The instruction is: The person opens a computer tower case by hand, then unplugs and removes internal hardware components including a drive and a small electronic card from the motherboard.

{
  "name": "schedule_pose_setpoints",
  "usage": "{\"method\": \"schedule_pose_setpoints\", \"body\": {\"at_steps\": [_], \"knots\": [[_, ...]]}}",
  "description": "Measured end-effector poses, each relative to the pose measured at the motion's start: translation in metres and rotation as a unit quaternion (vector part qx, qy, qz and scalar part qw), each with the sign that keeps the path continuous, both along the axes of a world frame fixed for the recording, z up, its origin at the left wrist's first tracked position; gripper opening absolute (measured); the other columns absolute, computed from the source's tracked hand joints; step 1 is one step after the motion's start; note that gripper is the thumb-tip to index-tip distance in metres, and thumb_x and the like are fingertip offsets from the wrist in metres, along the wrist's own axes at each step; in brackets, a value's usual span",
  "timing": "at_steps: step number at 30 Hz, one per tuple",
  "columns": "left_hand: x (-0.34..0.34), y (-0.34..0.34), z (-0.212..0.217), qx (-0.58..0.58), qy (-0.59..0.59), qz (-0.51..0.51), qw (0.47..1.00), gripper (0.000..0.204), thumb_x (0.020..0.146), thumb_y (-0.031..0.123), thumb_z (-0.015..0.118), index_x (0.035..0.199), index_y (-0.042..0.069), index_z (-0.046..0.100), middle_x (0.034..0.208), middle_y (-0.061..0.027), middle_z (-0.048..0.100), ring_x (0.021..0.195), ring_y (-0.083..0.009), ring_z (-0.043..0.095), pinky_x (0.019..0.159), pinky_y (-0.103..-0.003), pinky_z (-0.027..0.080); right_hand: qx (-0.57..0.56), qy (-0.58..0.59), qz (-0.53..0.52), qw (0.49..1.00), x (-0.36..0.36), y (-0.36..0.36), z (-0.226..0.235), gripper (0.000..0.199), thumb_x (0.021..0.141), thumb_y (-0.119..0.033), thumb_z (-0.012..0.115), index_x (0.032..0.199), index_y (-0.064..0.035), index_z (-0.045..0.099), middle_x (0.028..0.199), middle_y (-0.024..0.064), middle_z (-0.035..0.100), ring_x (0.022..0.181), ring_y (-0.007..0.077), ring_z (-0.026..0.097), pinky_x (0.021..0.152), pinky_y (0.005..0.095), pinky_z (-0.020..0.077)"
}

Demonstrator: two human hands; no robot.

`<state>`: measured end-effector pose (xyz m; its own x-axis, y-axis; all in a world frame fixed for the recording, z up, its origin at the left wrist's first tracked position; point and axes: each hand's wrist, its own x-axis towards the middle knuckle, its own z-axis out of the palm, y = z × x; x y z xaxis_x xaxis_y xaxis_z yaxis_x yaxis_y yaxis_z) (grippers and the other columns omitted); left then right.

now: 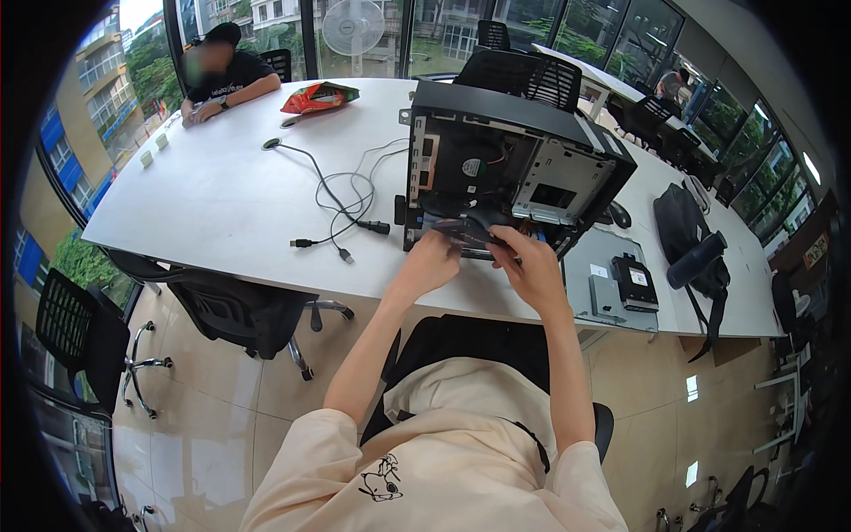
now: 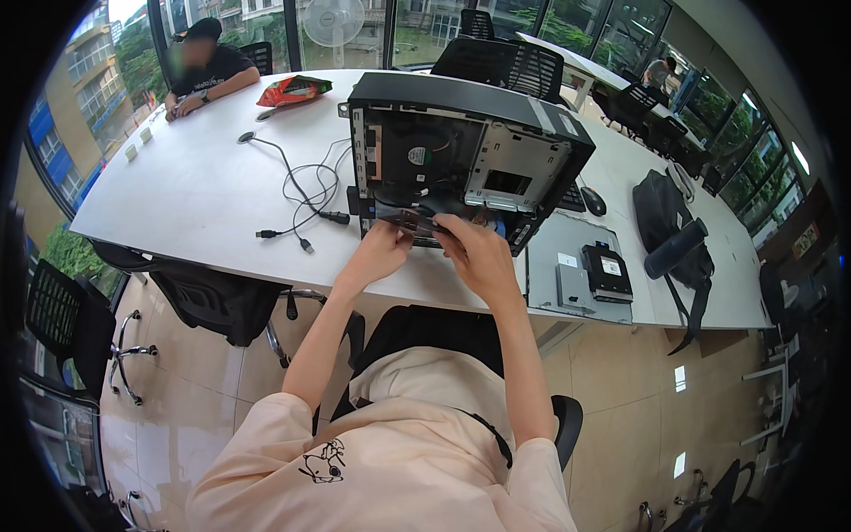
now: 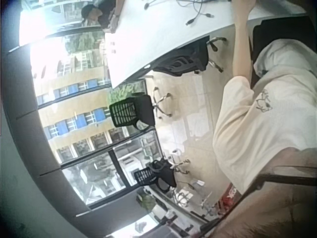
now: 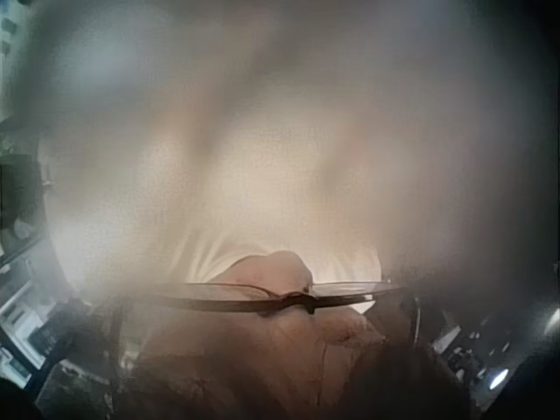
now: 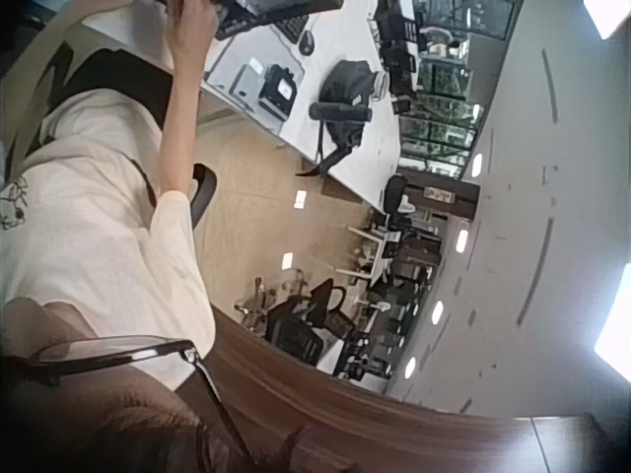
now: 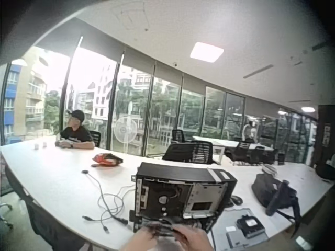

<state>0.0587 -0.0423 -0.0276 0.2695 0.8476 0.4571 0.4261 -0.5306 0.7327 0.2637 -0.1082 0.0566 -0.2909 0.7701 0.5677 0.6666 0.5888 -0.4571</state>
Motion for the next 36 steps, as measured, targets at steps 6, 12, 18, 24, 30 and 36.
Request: {"method": "schedule_pose_setpoints", "body": {"at_steps": [6,12,18,24,30,36], "knots": [[-0.012,-0.002,0.015,-0.260,-0.275,-0.132,0.916,0.054,0.091,-0.002,0.057,0.145,0.001,0.055,0.095,-0.0090,0.070,0.076,-0.0165,0.065,0.073,-0.029,0.050,0.006,-0.077,-0.024,0.997,-0.011,0.007,0.017,0.032,0.097,-0.011,0.070,0.128,-0.0145,0.072,0.088,0.0103,0.074,0.070,0.0260,0.071,0.064,0.0387,0.0525],[-0.029,0.009,0.009,-0.374,-0.356,-0.209,0.831,0.036,0.089,-0.005,0.058,0.125,0.000,0.056,0.098,-0.0080,0.069,0.056,-0.0091,0.049,0.059,-0.027,0.042,0.029,-0.104,-0.059,0.992,-0.015,0.020,0.009,0.036,0.097,-0.015,0.068,0.133,-0.0206,0.070,0.089,0.0129,0.073,0.077,0.0384,0.071,0.064,0.0477,0.0544],[-0.005,-0.005,-0.006,-0.393,-0.516,-0.187,0.737,0.032,0.092,-0.005,0.054,0.123,0.002,0.054,0.101,-0.0053,0.067,0.054,-0.0079,0.044,0.062,-0.028,0.043,0.026,-0.137,-0.075,0.987,-0.026,0.026,0.014,0.035,0.097,-0.014,0.069,0.131,-0.0174,0.070,0.089,0.0153,0.073,0.078,0.0392,0.072,0.065,0.0477,0.0558],[0.001,-0.014,0.006,-0.412,-0.680,-0.228,0.563,0.024,0.099,0.002,0.053,0.122,0.007,0.057,0.107,-0.0037,0.064,0.067,-0.0104,0.048,0.073,-0.030,0.046,0.032,-0.141,-0.087,0.986,-0.025,0.034,0.019,0.033,0.096,-0.014,0.070,0.129,-0.0131,0.070,0.093,0.0167,0.075,0.082,0.0399,0.072,0.068,0.0479,0.0569],[0.001,-0.028,0.014,-0.371,-0.641,-0.171,0.650,0.032,0.101,0.006,0.052,0.131,0.008,0.060,0.118,-0.0065,0.064,0.086,-0.0149,0.058,0.080,-0.032,0.049,-0.037,-0.137,-0.125,0.982,-0.031,0.026,0.030,0.029,0.096,-0.016,0.070,0.124,-0.0109,0.070,0.092,0.0166,0.076,0.085,0.0419,0.072,0.071,0.0492,0.0573],[0.032,-0.044,0.024,-0.277,-0.521,-0.078,0.804,0.049,0.098,0.005,0.053,0.147,0.006,0.050,0.135,-0.0121,0.057,0.110,-0.0192,0.062,0.089,-0.035,0.051,0.042,-0.147,-0.091,0.984,-0.019,0.033,0.017,0.030,0.095,-0.014,0.069,0.126,-0.0147,0.070,0.089,0.0147,0.074,0.080,0.0386,0.073,0.067,0.0481,0.0571]]}}
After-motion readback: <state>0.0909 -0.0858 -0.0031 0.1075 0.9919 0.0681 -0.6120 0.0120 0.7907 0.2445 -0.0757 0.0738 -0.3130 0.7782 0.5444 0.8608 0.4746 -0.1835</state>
